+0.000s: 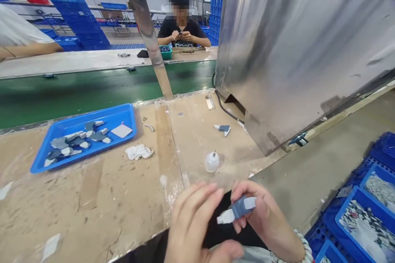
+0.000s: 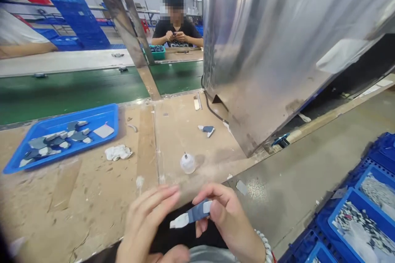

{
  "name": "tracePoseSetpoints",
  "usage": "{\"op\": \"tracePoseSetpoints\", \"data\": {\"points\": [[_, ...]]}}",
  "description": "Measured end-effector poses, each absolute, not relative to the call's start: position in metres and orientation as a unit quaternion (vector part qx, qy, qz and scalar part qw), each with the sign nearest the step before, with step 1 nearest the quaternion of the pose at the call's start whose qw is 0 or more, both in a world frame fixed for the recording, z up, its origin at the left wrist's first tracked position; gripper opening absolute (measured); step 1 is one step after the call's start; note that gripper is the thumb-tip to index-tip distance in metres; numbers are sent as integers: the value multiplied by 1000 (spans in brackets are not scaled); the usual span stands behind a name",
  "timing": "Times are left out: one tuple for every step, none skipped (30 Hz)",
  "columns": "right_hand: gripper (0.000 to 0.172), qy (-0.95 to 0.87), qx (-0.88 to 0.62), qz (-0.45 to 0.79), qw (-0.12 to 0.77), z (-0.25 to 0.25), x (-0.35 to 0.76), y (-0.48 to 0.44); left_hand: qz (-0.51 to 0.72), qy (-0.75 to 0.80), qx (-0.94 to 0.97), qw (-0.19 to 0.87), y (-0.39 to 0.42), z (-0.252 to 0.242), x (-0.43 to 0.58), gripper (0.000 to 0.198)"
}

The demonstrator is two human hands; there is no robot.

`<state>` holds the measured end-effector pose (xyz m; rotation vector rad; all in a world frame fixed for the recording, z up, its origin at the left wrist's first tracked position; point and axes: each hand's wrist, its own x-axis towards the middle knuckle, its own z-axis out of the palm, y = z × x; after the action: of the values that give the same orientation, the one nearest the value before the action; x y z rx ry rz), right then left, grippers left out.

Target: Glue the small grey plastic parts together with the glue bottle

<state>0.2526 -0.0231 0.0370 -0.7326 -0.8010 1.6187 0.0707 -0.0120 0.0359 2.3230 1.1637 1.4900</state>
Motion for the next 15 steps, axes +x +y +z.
{"op": "tracePoseSetpoints", "data": {"points": [[47,-336,-306,697,555,38,247,-24,486,375,785,90,-11,39,75,46],[47,-329,-305,703,551,38,243,-25,483,363,791,100,-10,42,78,42],[48,-324,-301,710,548,38,240,-25,485,350,795,105,-9,44,79,37],[51,-316,-289,723,542,37,237,-26,494,338,794,106,-8,44,79,34],[55,-309,-268,743,529,36,235,-26,507,328,790,105,-9,44,78,32],[60,-307,-240,769,507,35,233,-27,519,323,784,106,-10,44,77,32],[63,-308,-216,793,479,33,231,-28,530,325,775,114,-12,44,75,33],[66,-311,-201,811,453,32,229,-29,538,333,763,129,-14,44,74,32],[67,-317,-193,821,434,30,228,-30,543,343,751,152,-16,45,74,32],[66,-324,-191,825,421,29,227,-31,543,351,742,177,-18,46,73,32],[65,-331,-192,827,413,28,227,-32,536,355,738,204,-20,48,72,32],[64,-334,-194,827,408,27,227,-32,526,355,738,230,-22,49,72,32],[65,-335,-198,826,407,27,226,-32,515,350,742,249,-23,51,70,32],[65,-339,-207,824,405,27,226,-32,504,346,746,263,-23,52,69,31],[65,-346,-221,818,402,28,226,-32,497,344,749,272,-23,52,68,30]]}}
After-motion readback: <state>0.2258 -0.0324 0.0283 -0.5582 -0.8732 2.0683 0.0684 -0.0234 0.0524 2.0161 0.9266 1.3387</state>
